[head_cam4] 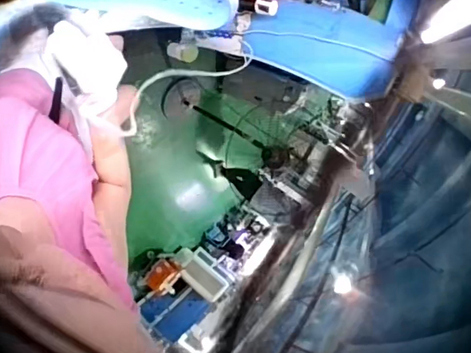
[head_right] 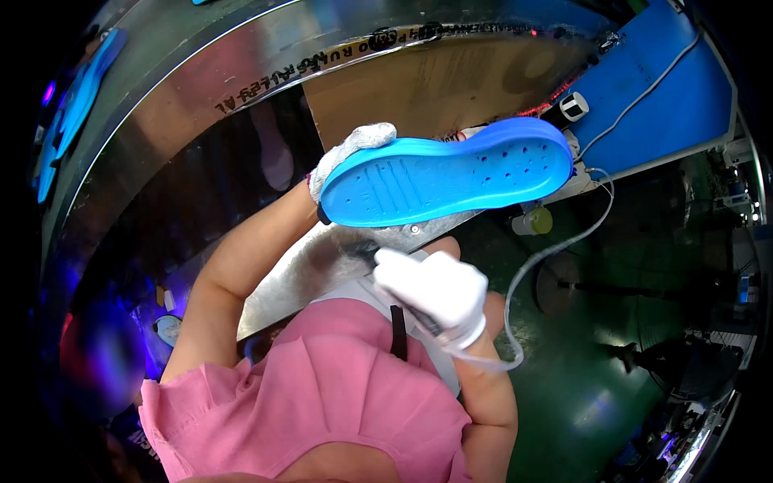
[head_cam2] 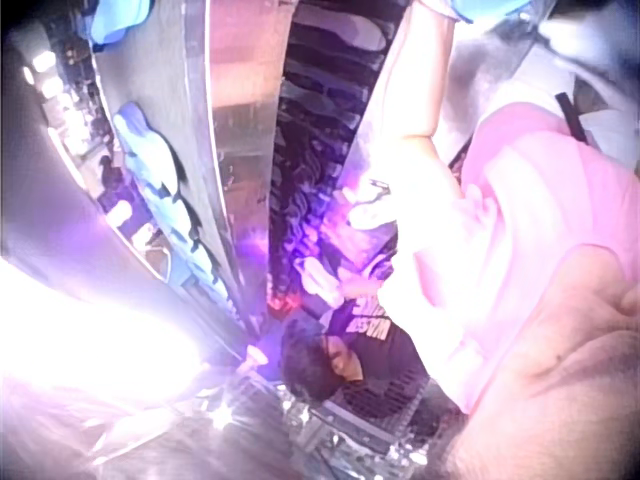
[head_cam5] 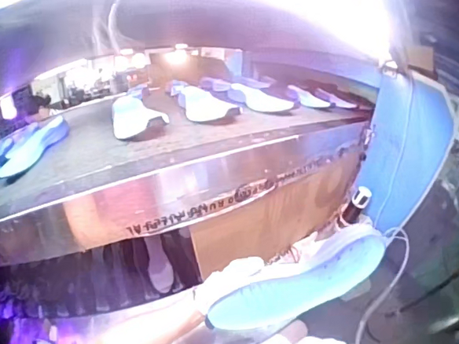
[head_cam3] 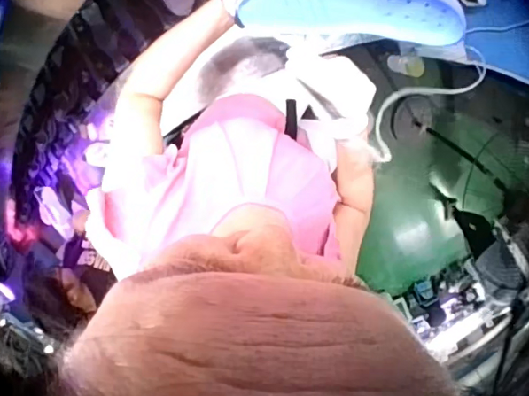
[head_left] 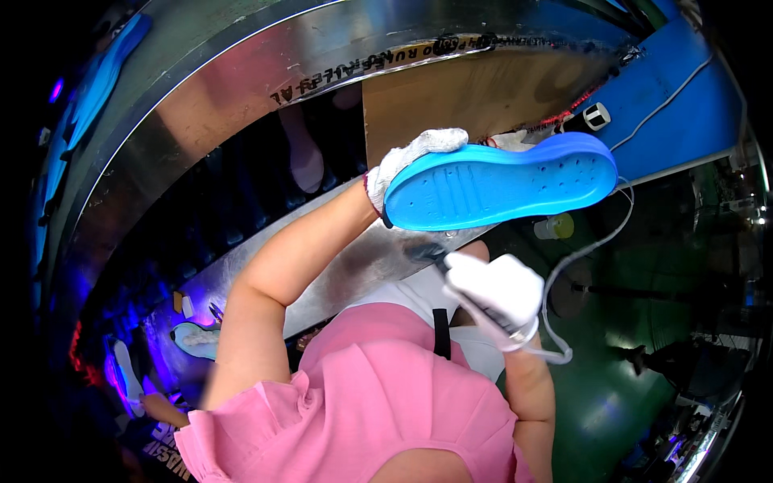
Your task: The person repeatedly removes shoe soles from a conveyor belt, applies liquid to each sole using a brush tool, and places them back onto the conveyor belt.
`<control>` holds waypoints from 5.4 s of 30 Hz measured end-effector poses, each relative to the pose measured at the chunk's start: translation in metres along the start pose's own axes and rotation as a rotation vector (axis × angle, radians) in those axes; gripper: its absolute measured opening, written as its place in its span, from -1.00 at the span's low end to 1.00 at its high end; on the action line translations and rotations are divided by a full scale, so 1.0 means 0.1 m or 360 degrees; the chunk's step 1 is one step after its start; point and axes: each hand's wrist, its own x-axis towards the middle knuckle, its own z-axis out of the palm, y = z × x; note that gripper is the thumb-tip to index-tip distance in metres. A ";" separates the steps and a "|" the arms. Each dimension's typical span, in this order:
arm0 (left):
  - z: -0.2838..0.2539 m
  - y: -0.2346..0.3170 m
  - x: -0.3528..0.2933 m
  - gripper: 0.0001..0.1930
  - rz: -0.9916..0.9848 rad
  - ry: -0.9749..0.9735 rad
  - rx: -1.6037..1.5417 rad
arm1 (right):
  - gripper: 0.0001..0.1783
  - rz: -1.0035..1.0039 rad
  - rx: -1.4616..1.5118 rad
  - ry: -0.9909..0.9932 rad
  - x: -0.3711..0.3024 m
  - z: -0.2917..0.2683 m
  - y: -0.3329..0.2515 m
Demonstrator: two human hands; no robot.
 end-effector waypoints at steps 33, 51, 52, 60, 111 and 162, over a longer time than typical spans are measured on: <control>1.04 1.99 -2.88 -0.58 0.0935 0.3108 0.3465 | -0.73 0.0553 0.0937 0.0847 -0.38 0.08 0.10; 0.31 -0.98 -1.48 -0.65 0.1817 0.0451 0.3113 | -0.73 0.1403 0.1005 0.1411 -0.79 0.09 0.42; 0.13 -1.15 -1.24 -0.60 0.1753 0.0377 0.2994 | -0.72 0.1440 0.0964 0.1408 -0.80 0.11 0.45; -0.47 -1.66 -0.55 -0.65 0.1123 0.0838 0.2010 | -0.79 0.1461 0.0591 0.0887 -0.62 0.98 1.26; -0.18 -0.38 0.07 -0.27 0.0195 0.0010 0.0311 | -0.77 0.0364 0.0452 -0.0067 0.03 0.11 0.26; 0.33 0.46 -1.63 -0.13 0.0774 -0.0450 -0.0054 | -0.61 0.0068 0.0362 0.0495 -0.08 -0.27 -0.13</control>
